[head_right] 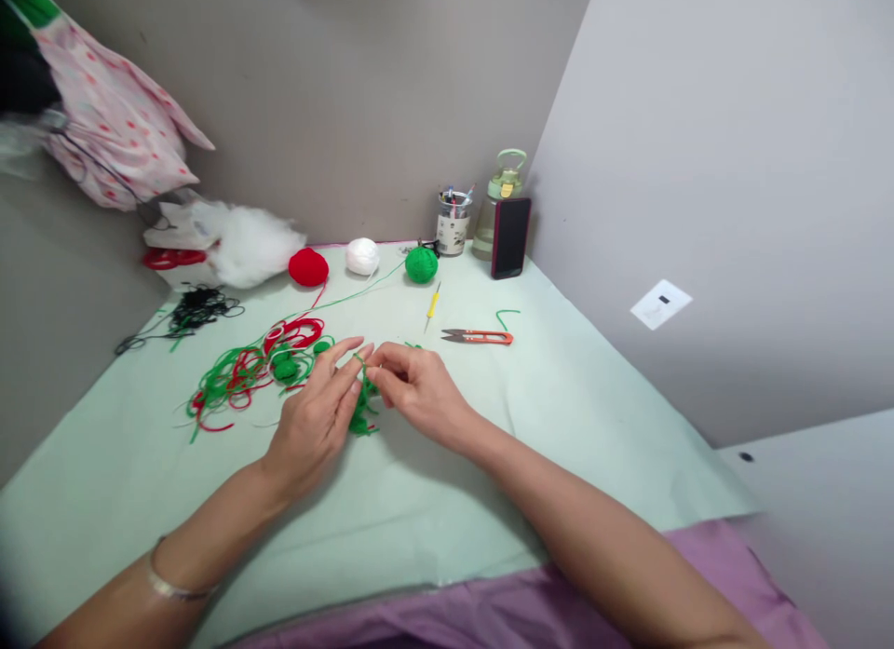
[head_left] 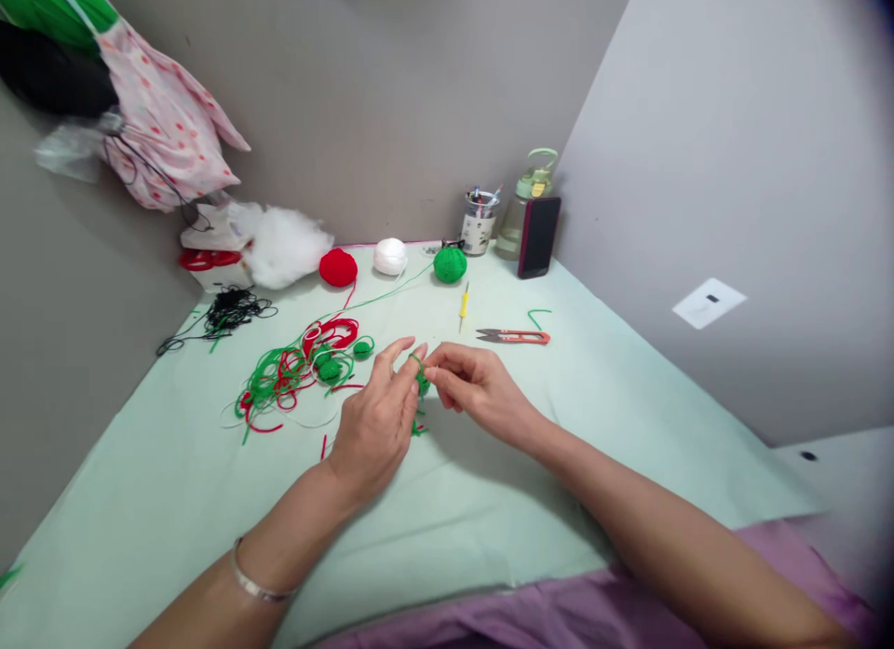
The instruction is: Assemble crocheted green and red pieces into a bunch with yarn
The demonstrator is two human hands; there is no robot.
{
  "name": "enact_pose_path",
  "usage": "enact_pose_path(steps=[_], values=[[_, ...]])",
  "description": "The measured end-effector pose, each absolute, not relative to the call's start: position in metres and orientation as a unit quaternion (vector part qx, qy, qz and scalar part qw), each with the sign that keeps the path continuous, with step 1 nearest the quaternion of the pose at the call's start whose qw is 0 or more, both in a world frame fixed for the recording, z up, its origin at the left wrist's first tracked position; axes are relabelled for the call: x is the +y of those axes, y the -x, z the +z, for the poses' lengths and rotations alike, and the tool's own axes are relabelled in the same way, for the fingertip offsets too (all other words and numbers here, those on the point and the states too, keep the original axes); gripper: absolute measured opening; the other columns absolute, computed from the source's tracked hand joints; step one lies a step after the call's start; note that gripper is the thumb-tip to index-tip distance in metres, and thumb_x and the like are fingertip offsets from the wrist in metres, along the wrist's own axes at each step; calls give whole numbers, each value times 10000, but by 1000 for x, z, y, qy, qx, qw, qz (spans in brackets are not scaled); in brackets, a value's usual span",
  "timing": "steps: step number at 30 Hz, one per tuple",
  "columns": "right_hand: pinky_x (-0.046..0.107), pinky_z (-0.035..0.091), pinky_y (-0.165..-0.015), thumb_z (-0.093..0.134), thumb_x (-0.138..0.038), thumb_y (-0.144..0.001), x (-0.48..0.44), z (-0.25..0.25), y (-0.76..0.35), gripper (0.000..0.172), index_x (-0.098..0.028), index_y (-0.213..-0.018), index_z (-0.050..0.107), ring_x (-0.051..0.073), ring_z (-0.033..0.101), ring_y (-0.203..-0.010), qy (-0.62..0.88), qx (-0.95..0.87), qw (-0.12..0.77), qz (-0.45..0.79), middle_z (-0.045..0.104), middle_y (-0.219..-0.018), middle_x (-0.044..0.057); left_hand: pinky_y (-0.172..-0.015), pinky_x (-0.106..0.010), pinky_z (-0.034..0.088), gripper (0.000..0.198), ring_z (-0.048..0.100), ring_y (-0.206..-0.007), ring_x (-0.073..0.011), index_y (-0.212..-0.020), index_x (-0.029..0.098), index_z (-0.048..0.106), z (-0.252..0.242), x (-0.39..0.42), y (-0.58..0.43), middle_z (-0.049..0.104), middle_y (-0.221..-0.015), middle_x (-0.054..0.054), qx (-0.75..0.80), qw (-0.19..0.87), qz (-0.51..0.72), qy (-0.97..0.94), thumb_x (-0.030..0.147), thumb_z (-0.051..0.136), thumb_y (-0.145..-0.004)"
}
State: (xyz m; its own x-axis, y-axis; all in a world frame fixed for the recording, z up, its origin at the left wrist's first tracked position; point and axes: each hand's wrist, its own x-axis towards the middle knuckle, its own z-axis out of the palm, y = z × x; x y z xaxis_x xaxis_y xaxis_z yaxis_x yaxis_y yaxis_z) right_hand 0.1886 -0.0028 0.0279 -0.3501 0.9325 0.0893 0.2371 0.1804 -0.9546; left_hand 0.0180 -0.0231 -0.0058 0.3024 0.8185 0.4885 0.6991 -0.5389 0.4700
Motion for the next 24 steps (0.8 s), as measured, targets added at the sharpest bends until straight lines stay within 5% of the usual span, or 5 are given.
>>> enact_pose_path(steps=[24], values=[[209, 285, -453, 653, -356, -812, 7, 19, -192, 210, -155, -773, 604, 68, 372, -431, 392, -590, 369, 602, 476, -470, -76, -769, -276, 561, 385, 701, -893, -150, -1327, 209, 538, -7, -20, -15, 457, -1509, -140, 467, 88, 327, -817, 155, 365, -987]])
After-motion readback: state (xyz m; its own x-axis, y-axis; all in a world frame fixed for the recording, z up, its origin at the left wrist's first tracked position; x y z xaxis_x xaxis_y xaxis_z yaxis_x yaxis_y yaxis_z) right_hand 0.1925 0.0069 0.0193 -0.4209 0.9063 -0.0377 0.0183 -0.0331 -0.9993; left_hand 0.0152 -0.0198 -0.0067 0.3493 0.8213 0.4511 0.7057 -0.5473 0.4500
